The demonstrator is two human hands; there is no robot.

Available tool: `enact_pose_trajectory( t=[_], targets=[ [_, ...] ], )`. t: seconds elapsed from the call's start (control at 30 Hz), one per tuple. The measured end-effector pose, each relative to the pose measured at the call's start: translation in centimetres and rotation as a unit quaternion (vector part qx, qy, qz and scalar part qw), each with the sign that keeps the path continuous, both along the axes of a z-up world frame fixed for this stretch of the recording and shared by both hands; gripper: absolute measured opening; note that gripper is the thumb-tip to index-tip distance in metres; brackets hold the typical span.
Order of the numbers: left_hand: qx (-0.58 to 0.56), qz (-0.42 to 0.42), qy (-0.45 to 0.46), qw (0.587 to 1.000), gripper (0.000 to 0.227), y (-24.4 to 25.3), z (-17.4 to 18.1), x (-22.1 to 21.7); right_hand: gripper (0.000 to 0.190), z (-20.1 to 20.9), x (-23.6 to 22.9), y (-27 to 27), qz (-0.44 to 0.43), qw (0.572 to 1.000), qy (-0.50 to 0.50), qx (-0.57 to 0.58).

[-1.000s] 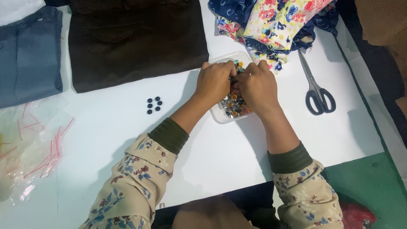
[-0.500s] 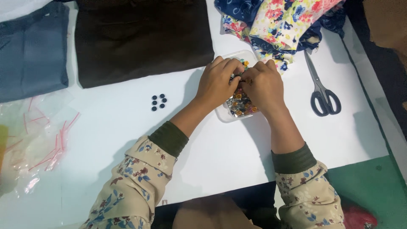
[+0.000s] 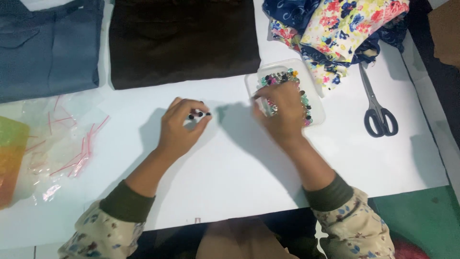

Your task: Sorting black buttons from a mixed container and placing them into small plastic bags

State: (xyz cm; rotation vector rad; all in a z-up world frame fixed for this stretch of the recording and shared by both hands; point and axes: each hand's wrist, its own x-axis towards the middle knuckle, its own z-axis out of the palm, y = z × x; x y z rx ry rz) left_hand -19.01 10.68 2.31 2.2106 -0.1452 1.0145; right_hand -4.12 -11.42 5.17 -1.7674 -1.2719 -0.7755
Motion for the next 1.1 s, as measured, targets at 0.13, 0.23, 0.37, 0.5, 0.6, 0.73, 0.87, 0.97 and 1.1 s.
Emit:
enact_pose_trajectory(
  t=[0.13, 0.23, 0.37, 0.5, 0.6, 0.73, 0.87, 0.97, 1.1],
  targets=[
    [-0.029, 0.058, 0.084, 0.994, 0.025, 1.4, 0.0, -3.4, 0.027, -3.4, -4.7, 4.4, 0.079, 0.992, 0.089, -0.044],
    [-0.045, 0.076, 0.128, 0.988, 0.028, 2.2, -0.8, -4.0, 0.024, -4.4, -6.1, 6.4, 0.076, 0.975, 0.175, -0.110],
    [-0.047, 0.080, 0.140, 0.986, 0.032, 2.4, -1.9, -3.5, 0.019, -4.4, -6.6, 8.0, 0.048, 0.951, 0.242, -0.184],
    [-0.040, 0.088, 0.156, 0.983, 0.031, 2.2, -2.4, -3.4, 0.021, -4.5, -7.1, 8.8, 0.047, 0.955, 0.234, -0.178],
    [-0.047, 0.090, 0.140, 0.985, 0.032, 2.2, -1.7, -3.8, 0.028, -5.5, -6.7, 9.0, 0.054, 0.965, 0.222, -0.128],
    [-0.057, 0.116, 0.093, 0.987, 0.034, 3.8, 0.1, -4.8, 0.026, -3.4, -5.7, 8.3, 0.067, 0.962, 0.260, -0.056],
    [-0.050, 0.160, 0.028, 0.985, 0.030, 7.7, 1.7, -7.3, 0.020, -1.0, -6.6, 9.4, 0.056, 0.973, 0.222, 0.041],
    [-0.010, 0.202, 0.008, 0.979, 0.028, 11.8, 2.0, -10.0, 0.022, -0.8, -9.3, 11.6, 0.087, 0.980, 0.170, 0.064],
    [0.127, 0.258, 0.025, 0.957, 0.029, 17.2, 2.2, -14.2, 0.031, -2.7, -13.2, 16.2, 0.192, 0.976, 0.107, 0.006]
  ],
)
